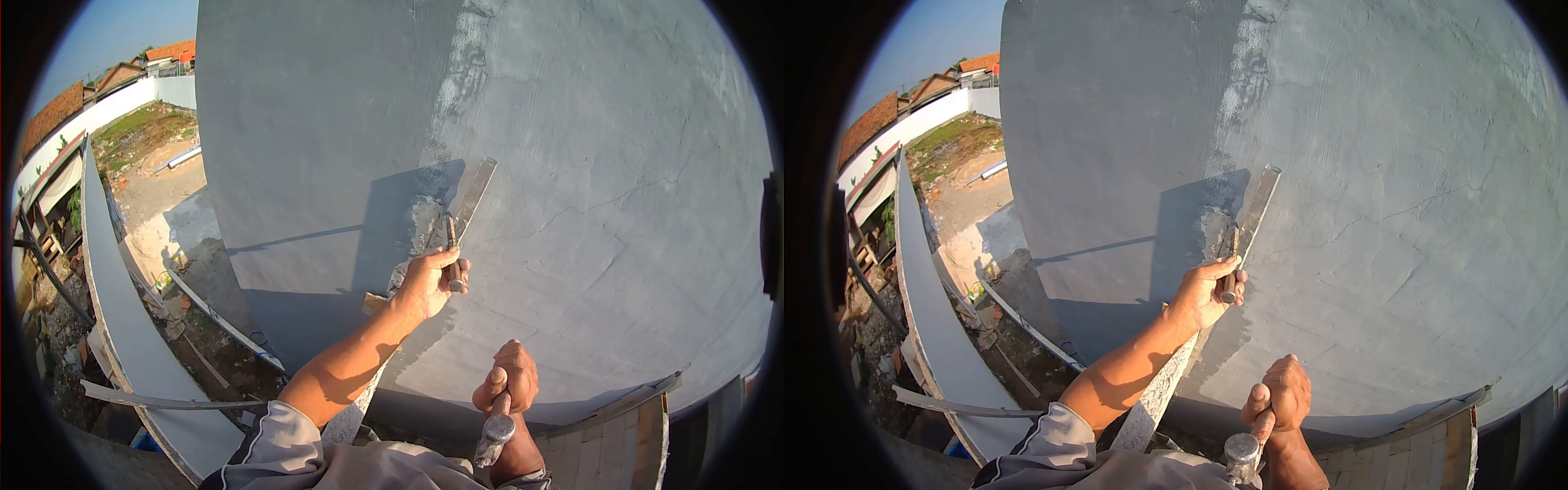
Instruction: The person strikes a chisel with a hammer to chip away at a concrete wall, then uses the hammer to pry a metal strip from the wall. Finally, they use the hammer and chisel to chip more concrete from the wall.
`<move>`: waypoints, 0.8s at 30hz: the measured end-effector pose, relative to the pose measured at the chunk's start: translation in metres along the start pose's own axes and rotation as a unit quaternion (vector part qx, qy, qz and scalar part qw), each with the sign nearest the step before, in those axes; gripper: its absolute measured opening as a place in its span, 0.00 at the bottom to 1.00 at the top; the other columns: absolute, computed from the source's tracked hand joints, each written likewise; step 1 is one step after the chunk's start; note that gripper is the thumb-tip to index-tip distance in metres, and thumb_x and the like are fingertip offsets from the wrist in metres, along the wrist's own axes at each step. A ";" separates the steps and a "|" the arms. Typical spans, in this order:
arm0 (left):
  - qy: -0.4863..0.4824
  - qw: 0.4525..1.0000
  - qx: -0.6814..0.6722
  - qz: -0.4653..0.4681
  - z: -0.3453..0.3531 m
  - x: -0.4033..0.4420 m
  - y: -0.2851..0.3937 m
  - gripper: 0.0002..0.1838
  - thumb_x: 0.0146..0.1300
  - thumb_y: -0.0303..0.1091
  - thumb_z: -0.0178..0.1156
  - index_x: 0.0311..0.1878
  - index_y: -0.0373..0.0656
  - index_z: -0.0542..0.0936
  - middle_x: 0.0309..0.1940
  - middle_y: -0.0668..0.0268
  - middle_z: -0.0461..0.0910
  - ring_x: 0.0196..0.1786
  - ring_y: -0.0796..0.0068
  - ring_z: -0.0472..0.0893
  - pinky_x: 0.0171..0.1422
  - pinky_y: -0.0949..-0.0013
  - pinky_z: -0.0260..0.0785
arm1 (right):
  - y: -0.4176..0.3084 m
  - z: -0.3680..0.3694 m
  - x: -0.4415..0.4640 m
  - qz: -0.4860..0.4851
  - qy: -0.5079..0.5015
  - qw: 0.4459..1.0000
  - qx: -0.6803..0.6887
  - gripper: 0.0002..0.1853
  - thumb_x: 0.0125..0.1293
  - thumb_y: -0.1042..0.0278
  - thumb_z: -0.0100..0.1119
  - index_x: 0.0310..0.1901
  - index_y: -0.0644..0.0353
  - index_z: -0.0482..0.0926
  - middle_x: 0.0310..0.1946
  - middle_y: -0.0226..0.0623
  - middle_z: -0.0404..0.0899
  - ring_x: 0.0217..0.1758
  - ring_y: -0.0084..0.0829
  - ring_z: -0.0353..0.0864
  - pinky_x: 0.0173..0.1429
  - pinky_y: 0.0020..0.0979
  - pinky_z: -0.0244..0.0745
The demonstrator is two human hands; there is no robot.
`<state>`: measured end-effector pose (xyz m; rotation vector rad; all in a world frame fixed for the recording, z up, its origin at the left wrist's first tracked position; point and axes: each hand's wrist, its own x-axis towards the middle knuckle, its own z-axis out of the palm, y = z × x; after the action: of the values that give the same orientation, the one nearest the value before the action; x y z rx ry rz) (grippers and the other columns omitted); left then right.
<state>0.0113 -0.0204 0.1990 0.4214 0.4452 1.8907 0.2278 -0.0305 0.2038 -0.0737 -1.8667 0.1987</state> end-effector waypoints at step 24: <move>-0.047 0.998 0.032 0.016 0.003 -0.007 0.001 0.07 0.74 0.35 0.60 0.46 0.42 0.80 0.34 0.63 0.83 0.31 0.70 0.80 0.38 0.62 0.75 | 0.011 -0.002 -0.012 0.082 -0.052 0.991 -0.089 0.21 0.70 0.66 0.63 0.22 0.59 0.65 0.16 0.34 0.62 0.16 0.30 0.60 0.22 0.33 0.56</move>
<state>0.0144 -0.0273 0.2011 0.5601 0.4382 1.8818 0.2323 -0.0208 0.1915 -0.3460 -1.9808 0.1494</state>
